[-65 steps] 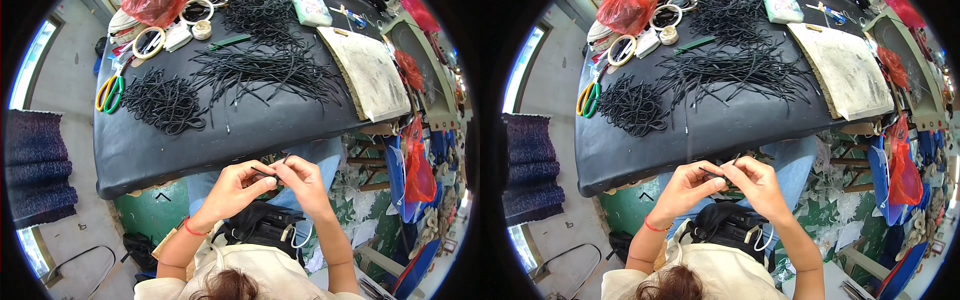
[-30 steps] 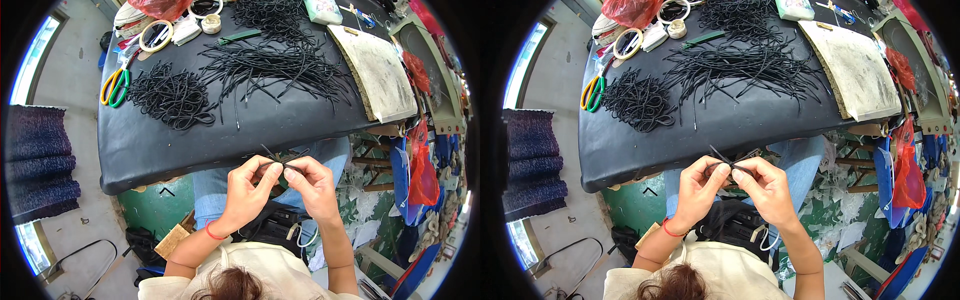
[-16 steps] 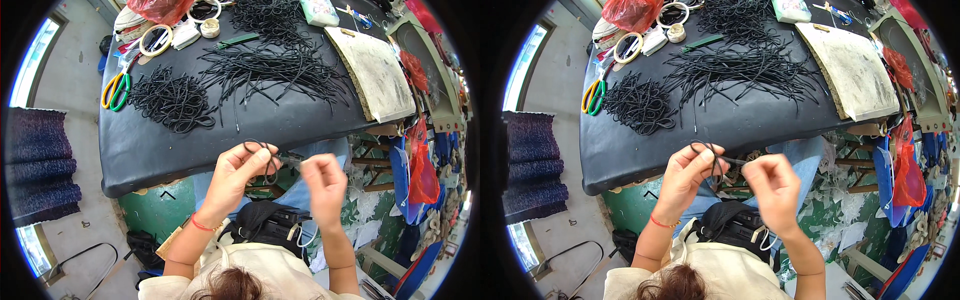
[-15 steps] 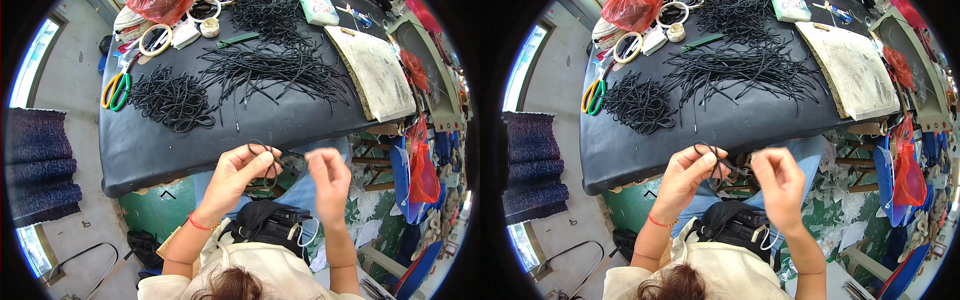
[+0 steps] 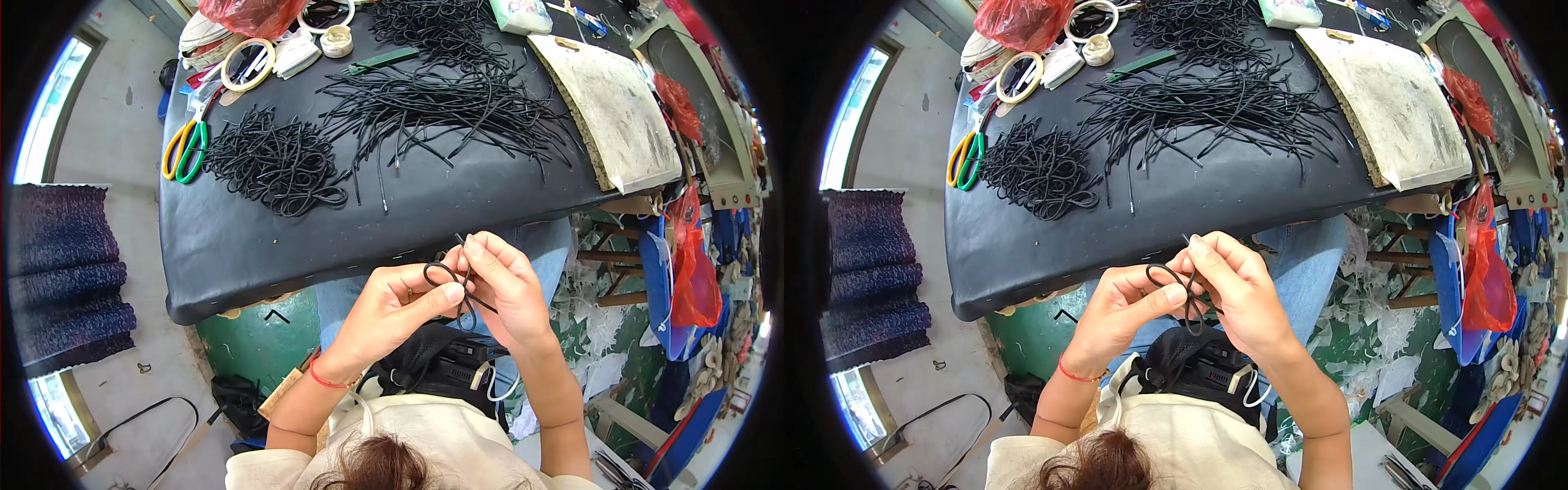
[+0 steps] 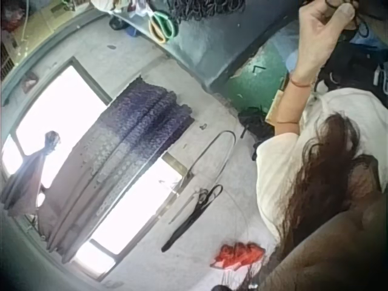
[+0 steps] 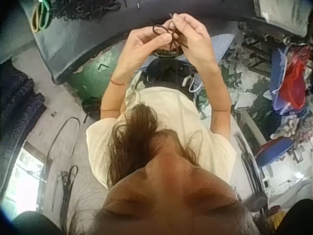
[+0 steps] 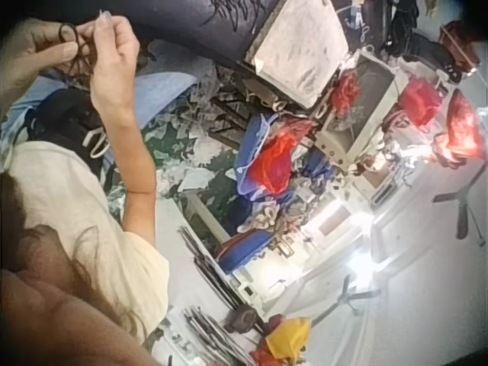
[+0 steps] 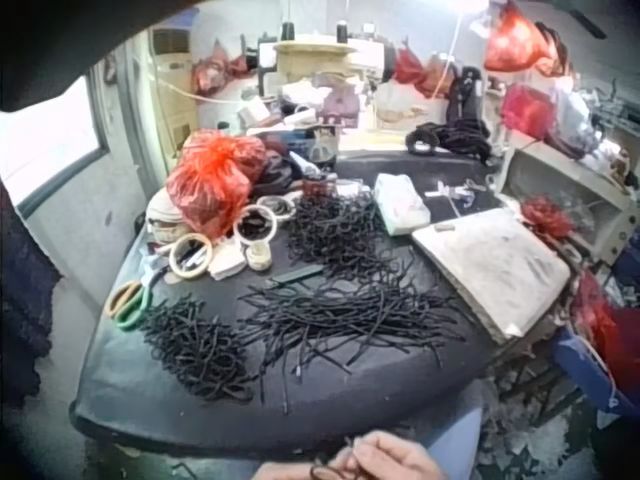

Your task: The person sits at a cluttered workbench and repeatedly ties small black cords into knots by hand. They pick up individual cords from a pile, form a loop, and tighten the knot before placing the finished item back onto the table.

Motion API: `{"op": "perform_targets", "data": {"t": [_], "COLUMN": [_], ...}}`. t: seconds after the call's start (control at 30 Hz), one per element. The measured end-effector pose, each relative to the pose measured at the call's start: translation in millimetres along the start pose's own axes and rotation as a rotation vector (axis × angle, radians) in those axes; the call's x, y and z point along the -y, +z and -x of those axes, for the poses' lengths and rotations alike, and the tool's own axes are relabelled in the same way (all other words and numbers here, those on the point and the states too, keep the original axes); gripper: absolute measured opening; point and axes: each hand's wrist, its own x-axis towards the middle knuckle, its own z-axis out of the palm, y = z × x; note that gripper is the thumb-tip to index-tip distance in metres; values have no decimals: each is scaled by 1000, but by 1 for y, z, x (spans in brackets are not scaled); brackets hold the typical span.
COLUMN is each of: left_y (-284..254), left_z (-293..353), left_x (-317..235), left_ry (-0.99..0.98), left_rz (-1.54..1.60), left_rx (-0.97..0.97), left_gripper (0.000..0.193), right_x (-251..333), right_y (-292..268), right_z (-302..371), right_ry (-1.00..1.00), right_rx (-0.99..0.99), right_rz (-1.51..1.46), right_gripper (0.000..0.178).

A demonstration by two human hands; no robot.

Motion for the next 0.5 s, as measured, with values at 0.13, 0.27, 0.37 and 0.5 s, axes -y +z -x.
{"op": "perform_targets", "data": {"t": [0.13, 0.27, 0.37, 0.5], "left_y": [0, 1, 2, 2], "left_z": [-2, -6, -6, -1], "left_x": [12, 15, 15, 16], "left_ry": [85, 131, 144, 84], "left_rz": [96, 253, 254, 146], "left_rx": [-60, -235, -208, -141], "left_gripper": [17, 20, 21, 22], "right_x": [4, -1, -6, -7], "right_y": [1, -5, -3, -4], "right_z": [-2, 2, 9, 4], "right_ry": [-13, -186, -204, -290], "right_rx": [-10, -140, -91, -131], "right_rz": [78, 289, 359, 456], "right_gripper": [23, 27, 18, 12]}}
